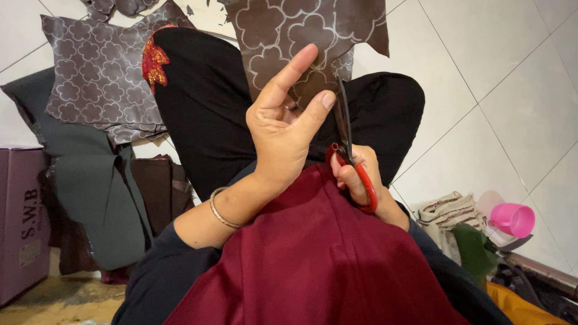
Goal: The person sits cross-legged and uses red-handled scissors to cut flower-shaped pieces from a brown patterned fabric. They repeatedly trim the edges of each shape and place the cut pieces aside.
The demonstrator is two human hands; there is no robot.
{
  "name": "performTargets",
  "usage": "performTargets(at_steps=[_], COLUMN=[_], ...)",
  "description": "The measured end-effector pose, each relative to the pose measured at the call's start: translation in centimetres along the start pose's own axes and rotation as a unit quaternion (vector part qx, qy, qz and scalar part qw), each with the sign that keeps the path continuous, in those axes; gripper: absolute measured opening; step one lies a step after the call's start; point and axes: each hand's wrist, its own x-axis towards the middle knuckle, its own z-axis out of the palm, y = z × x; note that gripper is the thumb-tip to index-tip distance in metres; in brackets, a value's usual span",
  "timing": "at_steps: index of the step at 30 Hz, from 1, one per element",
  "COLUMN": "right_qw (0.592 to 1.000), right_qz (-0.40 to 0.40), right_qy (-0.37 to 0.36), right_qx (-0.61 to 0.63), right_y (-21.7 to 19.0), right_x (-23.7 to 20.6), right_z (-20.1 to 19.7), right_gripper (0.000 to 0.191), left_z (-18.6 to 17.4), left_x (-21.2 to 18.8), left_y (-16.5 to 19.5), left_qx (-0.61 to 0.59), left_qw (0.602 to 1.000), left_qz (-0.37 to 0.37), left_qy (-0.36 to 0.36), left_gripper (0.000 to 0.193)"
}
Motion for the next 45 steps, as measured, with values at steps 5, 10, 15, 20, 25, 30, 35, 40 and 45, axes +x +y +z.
performTargets(at_steps=[5,10,15,20,25,30,35,40,45], right_qw=[0.999,0.997,0.997,0.997,0.996,0.995,0.993,0.994,0.994], right_qz=[0.027,0.066,0.071,0.071,0.062,0.072,0.074,0.063,0.067], right_qy=[-0.007,0.005,-0.017,-0.026,-0.015,-0.015,-0.014,-0.009,-0.02], right_qx=[0.022,0.045,0.025,-0.03,-0.063,-0.07,-0.091,-0.085,-0.084], right_y=[0.1,-0.2,-0.7,-1.5,-2.1,-1.9,-1.9,-1.9,-2.2], right_x=[-0.1,-0.6,-0.4,-0.1,-0.6,-0.6,-0.9,-0.8,-0.7], right_z=[-0.2,-0.3,-1.1,-2.4,-3.4,-4.0,-4.3,-4.3,-4.4], right_gripper=[0.068,0.071,0.071,0.072,0.072,0.076,0.076,0.076,0.076], left_z=[-0.2,0.1,0.1,-0.2,-0.5,-0.7,-0.8,-0.8,-0.7], left_x=[0.2,0.1,0.4,0.8,1.1,1.2,1.2,1.3,1.2], left_y=[-0.1,0.3,0.8,1.4,1.8,2.1,2.8,3.3,3.5], left_qx=[0.013,-0.004,0.042,0.037,0.052,0.043,0.044,0.047,0.071], left_qw=[1.0,1.0,0.997,0.999,0.997,0.996,0.994,0.991,0.989], left_qz=[0.005,-0.015,-0.065,-0.008,-0.044,-0.04,-0.05,-0.061,-0.046], left_qy=[-0.005,-0.005,0.014,-0.033,-0.031,-0.075,-0.09,-0.107,-0.121], left_gripper=[0.046,0.046,0.051,0.045,0.045,0.036,0.038,0.043,0.046])
